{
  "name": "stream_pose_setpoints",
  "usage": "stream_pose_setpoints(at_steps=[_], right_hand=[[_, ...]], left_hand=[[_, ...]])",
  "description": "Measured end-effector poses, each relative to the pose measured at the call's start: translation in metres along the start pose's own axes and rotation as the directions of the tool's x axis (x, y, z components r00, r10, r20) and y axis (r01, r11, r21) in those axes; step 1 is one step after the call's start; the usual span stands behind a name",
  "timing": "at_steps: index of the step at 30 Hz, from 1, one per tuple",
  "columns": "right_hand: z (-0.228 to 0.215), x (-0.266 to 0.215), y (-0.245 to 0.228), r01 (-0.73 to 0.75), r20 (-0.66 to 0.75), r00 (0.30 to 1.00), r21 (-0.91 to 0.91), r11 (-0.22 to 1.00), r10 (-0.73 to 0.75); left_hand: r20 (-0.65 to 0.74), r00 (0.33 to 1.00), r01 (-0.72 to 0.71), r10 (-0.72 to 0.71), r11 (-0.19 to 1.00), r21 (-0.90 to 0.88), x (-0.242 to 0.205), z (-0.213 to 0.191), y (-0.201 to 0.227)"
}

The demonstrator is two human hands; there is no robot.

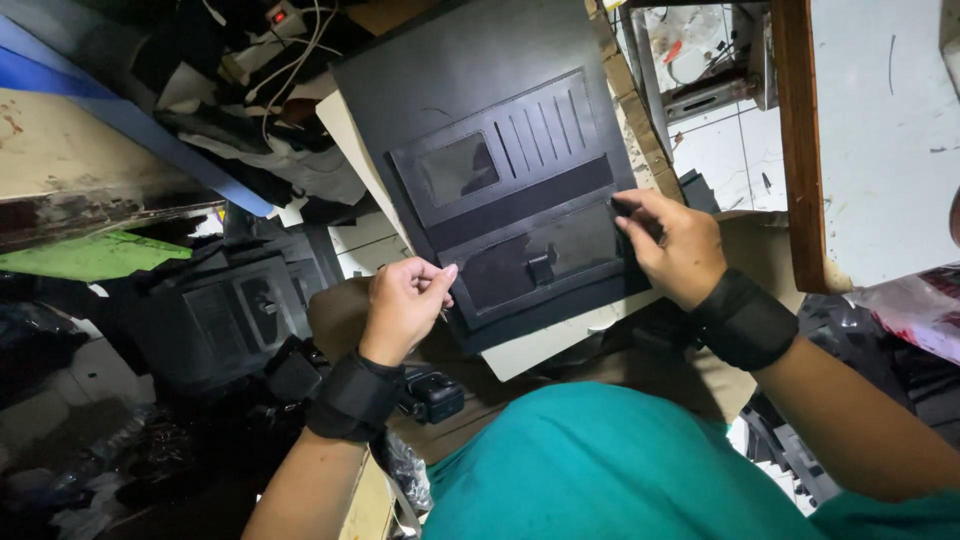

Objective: The person assembles a face shield, fitting a clear plastic visor onto a black foam headband and pressing the edges together. They pick up scissors, trim the black frame material, reposition the visor, and use a hammer to tap a fastener into the headband.

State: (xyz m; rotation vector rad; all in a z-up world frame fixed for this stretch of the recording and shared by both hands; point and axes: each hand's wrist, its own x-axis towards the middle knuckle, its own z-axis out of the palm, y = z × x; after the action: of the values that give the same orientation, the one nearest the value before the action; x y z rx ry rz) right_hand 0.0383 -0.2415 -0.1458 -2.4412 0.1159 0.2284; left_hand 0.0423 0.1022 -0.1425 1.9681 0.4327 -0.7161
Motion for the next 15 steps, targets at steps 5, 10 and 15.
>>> stream_pose_setpoints(at_steps=[5, 10, 15], right_hand=[[0.003, 0.002, 0.004, 0.012, 0.009, 1.000, 0.059, 0.998, -0.013], [0.001, 0.001, 0.016, 0.067, 0.022, 0.997, 0.083, 0.994, -0.069], [0.007, -0.001, 0.027, 0.109, 0.087, 0.989, 0.081, 0.991, -0.116]], left_hand=[[-0.020, 0.999, -0.026, 0.025, 0.998, -0.058, 0.000, -0.001, -0.002], [-0.035, 0.996, -0.086, 0.082, 0.988, -0.130, 0.004, 0.009, -0.010], [-0.119, 0.951, -0.277, 0.287, 0.957, 0.091, 0.000, 0.007, -0.019]])
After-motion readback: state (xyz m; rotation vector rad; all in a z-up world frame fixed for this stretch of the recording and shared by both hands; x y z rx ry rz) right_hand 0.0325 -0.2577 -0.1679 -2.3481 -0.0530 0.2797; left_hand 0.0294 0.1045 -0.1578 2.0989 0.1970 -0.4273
